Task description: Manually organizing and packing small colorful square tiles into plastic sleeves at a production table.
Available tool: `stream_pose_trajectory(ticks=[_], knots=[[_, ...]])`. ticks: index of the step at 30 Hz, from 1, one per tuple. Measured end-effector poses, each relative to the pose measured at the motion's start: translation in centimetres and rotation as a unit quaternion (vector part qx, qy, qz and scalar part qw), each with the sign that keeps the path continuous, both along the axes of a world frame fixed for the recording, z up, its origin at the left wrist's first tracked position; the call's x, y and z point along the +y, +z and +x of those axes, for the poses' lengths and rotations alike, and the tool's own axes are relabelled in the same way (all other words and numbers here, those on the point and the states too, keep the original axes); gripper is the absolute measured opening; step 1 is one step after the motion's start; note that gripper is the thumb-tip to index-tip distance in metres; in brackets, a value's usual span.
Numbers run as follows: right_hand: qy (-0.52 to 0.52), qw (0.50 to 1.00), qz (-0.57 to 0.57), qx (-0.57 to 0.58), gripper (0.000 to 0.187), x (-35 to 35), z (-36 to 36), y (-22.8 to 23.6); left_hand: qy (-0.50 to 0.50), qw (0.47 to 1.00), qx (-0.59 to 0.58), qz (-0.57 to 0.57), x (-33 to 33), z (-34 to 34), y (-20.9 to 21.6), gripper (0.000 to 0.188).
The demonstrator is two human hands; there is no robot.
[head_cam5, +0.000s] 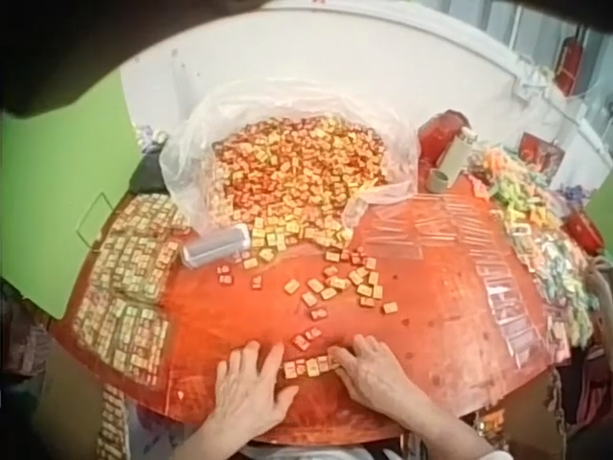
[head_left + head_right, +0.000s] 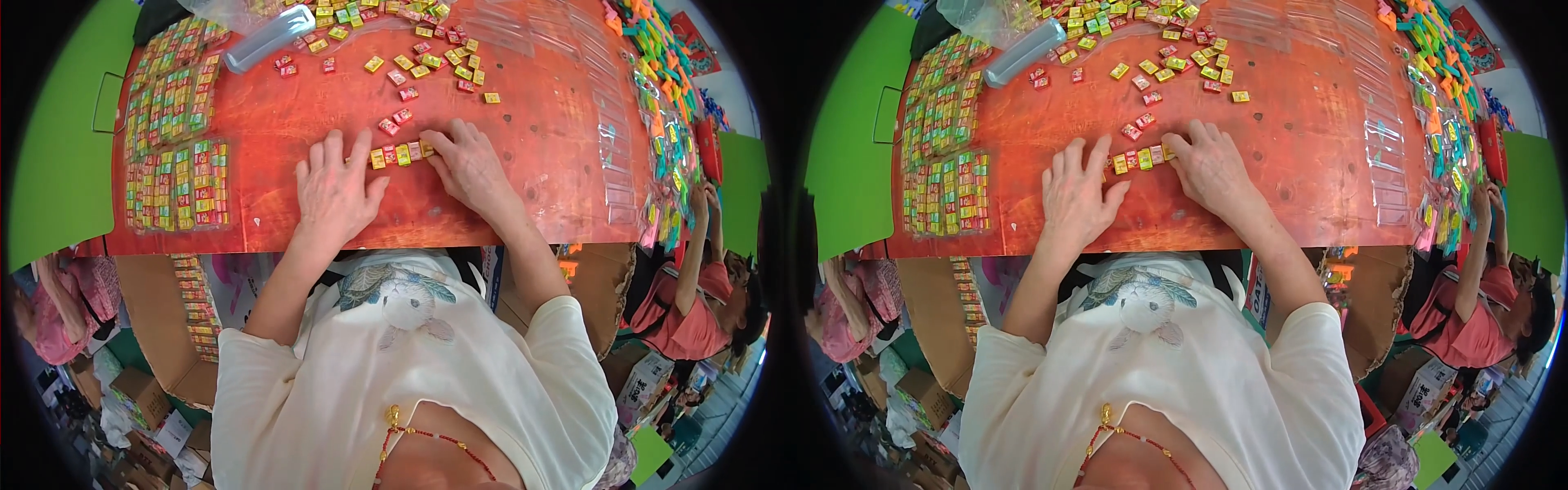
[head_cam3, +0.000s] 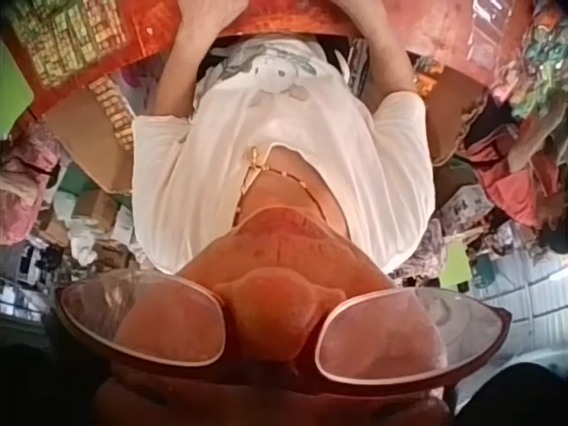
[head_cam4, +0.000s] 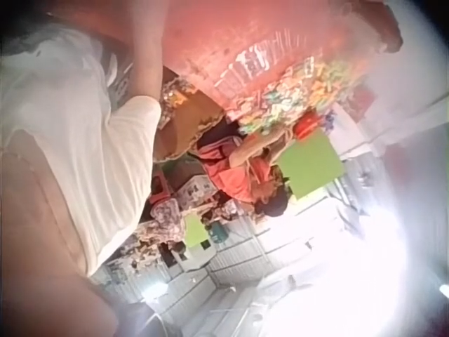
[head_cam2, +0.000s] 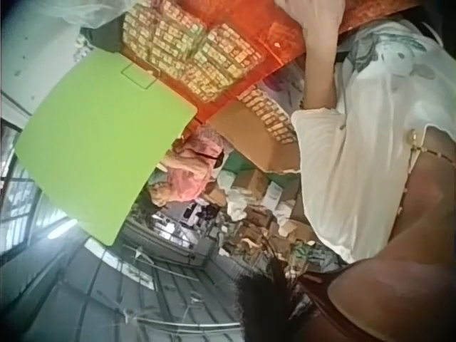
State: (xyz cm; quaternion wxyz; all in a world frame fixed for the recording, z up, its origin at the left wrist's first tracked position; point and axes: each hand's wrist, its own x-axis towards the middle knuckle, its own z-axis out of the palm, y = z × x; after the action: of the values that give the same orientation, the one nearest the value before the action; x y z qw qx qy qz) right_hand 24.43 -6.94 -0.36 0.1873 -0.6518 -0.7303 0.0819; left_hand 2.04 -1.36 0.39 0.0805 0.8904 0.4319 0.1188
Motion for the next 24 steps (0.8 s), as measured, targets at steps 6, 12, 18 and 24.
stream_pose_trajectory(ticks=[6, 12, 18, 24], knots=[[0.04, 0.996, 0.074, 0.03, 0.029, 0.6, 0.4, -0.2, -0.019, 0.998, 0.01, -0.065, 0.4, -0.4, 0.7, 0.066], [-0.043, 0.999, 0.015, -0.015, 0.045, -0.1, 2.7, 1.4, -0.014, 0.999, 0.019, 0.026, 0.1, 0.1, -0.7, 0.053], [-0.228, 0.96, 0.105, -0.126, 0.051, -0.1, 12.8, -1.0, -0.041, 0.999, 0.004, 0.034, 0.5, 0.2, -0.7, 0.052], [-0.172, 0.962, 0.155, -0.146, 0.053, 8.0, 16.2, -1.5, -0.007, 0.999, 0.013, 0.046, -0.6, 0.1, -0.6, 0.058]])
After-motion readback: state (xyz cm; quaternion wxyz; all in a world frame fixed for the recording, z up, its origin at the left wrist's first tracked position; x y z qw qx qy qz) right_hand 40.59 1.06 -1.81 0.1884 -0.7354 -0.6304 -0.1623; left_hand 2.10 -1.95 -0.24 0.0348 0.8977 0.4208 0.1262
